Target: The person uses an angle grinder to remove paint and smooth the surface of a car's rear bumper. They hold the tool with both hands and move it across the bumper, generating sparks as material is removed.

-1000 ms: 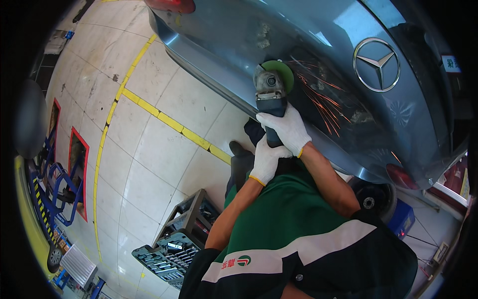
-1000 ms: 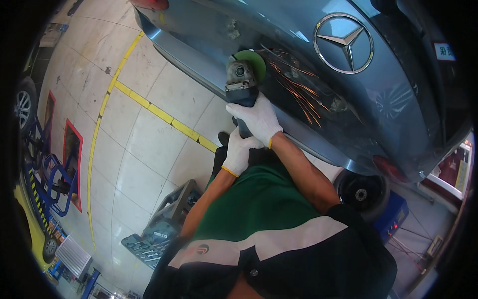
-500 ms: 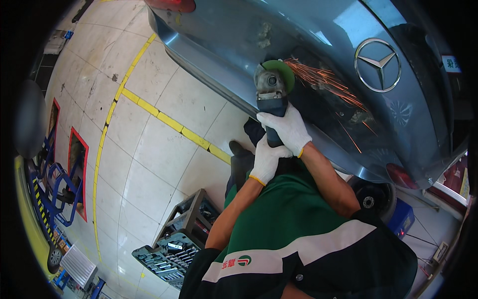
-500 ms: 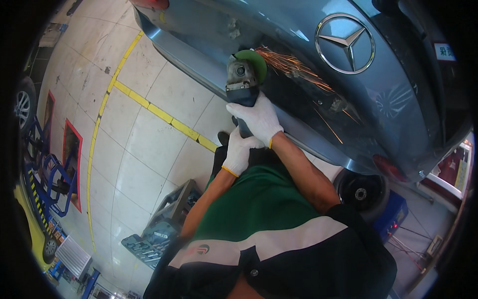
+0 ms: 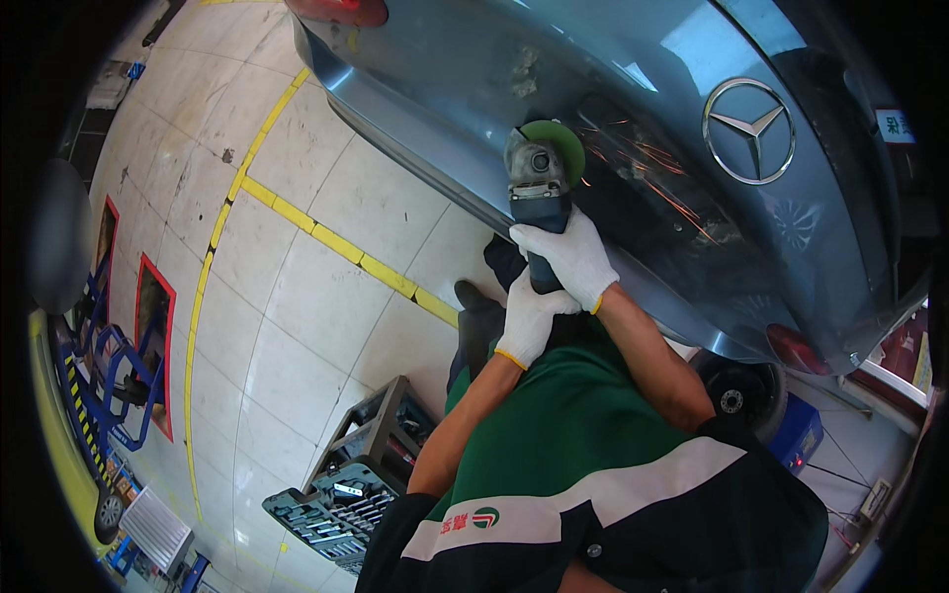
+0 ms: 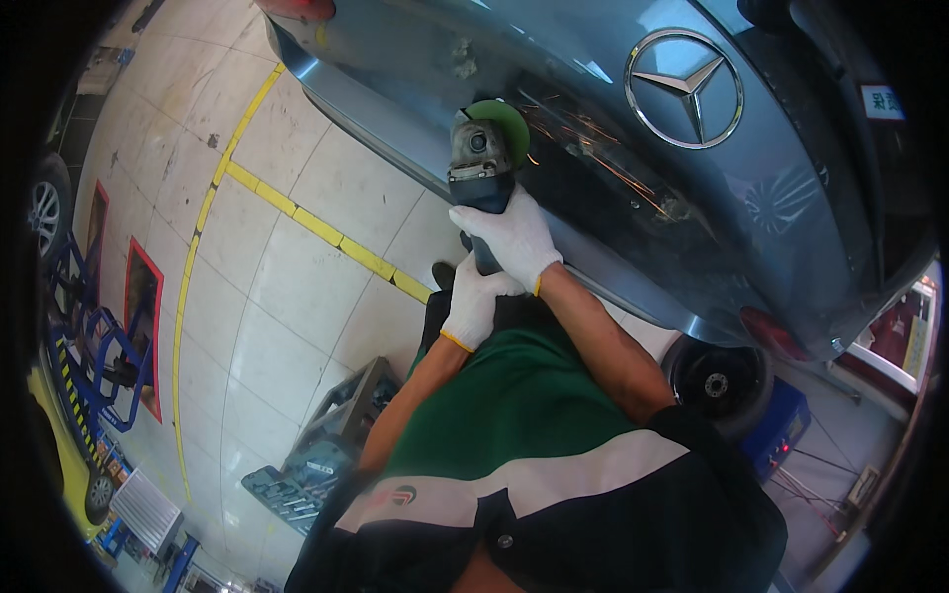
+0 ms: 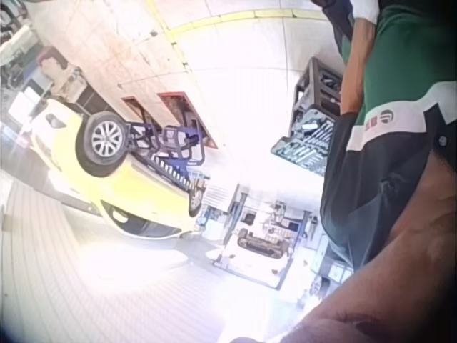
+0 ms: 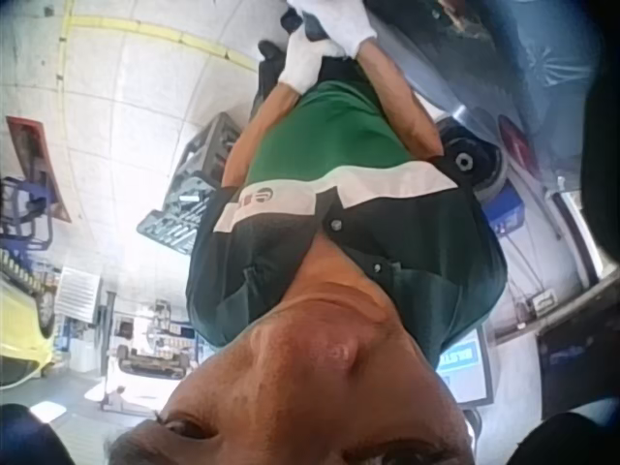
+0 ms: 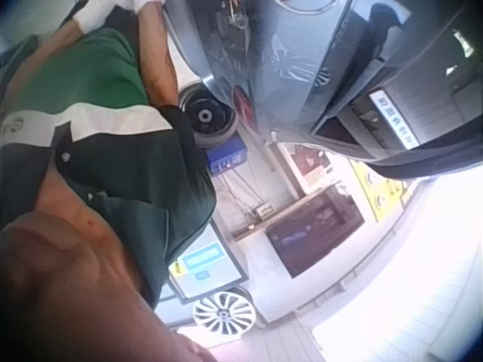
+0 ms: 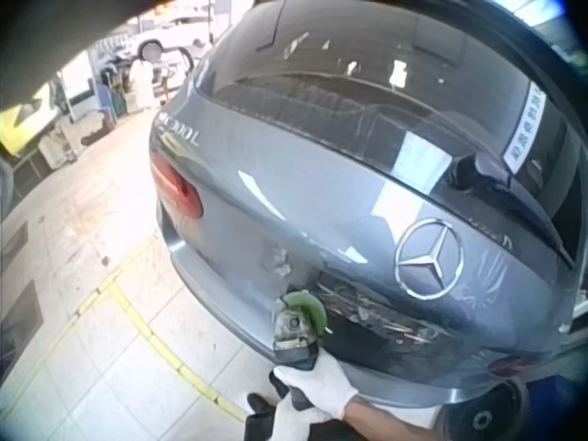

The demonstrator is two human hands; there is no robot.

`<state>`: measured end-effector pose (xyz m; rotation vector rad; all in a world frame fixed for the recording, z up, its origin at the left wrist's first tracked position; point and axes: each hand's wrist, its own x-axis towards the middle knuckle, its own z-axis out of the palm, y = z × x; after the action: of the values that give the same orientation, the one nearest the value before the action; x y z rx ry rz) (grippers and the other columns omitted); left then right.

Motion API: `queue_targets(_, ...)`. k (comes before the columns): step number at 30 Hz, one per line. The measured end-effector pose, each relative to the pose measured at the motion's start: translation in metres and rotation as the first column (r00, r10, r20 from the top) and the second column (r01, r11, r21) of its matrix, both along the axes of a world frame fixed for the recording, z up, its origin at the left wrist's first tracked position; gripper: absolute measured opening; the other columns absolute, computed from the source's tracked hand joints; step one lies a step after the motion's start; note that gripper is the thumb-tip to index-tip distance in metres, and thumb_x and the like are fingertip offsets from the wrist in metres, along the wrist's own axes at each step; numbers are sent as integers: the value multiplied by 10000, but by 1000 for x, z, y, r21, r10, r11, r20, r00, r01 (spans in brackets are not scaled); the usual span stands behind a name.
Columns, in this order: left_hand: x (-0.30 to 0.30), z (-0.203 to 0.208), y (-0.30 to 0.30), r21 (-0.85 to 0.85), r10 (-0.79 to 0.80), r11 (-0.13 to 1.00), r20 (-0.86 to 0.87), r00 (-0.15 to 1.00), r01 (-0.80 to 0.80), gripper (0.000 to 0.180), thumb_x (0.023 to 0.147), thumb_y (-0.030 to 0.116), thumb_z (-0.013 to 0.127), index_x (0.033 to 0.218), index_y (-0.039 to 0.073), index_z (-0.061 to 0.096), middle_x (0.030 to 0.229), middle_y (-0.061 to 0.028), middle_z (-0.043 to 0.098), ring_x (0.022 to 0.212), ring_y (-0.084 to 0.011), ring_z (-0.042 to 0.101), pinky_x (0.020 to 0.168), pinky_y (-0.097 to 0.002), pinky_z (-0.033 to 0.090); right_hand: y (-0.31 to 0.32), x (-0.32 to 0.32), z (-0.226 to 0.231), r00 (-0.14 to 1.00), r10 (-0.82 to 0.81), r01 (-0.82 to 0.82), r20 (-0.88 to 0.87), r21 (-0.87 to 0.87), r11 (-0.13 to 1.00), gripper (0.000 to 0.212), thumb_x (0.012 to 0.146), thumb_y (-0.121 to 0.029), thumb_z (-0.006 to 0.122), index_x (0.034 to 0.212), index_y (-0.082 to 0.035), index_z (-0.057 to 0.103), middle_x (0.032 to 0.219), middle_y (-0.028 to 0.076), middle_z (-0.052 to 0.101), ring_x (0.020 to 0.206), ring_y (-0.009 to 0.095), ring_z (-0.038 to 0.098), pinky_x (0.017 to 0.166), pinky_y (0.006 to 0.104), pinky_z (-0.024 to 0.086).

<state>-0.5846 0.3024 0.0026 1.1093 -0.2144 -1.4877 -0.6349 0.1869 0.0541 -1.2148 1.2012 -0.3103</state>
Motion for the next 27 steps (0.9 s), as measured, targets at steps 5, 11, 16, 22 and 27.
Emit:
queue_targets(5,1,3,0,-9,-9,1000,-8,1000,9,444,812,67,741,1235,-13,632,1115,-68,732,1013,-185,710,916,-334,561,2,1,-2,999,-32,32,12,-24,999,437,819,-276,852,1107,-7,664,926,93,726,813,171,696,754,335,566)
queue_targets(11,0,-1,0,6,-13,1000,38,999,13,440,817,70,742,1237,-9,634,1107,-69,735,1009,-182,708,910,-329,562,-2,0,-3,1000,1,-1,20,-7,1000,477,813,-273,858,1147,-3,650,939,94,725,827,176,696,782,338,568)
queue_targets(16,1,1,-2,7,5,1000,11,1000,-5,443,805,71,751,1225,-11,639,1094,-69,736,984,-180,710,892,-332,565,-1,1,-3,1000,-25,25,8,-20,999,478,821,-259,855,1162,1,642,932,91,715,813,172,686,765,339,566)
queue_targets(22,0,-1,0,18,-19,1000,-7,1000,19,456,791,67,757,1225,-9,641,1085,-66,735,977,-182,712,885,-329,566,-1,2,2,1000,-21,21,17,-8,1000,467,818,-255,857,1146,-2,643,925,84,709,806,167,679,750,335,564)
queue_targets(27,1,4,0,-4,16,1000,-2,1000,-16,467,791,67,762,1235,-8,638,1083,-64,736,985,-186,713,891,-331,565,-2,1,-1,1000,-2,3,30,-6,1000,454,815,-253,850,1139,-5,651,917,77,709,806,166,678,748,333,563)
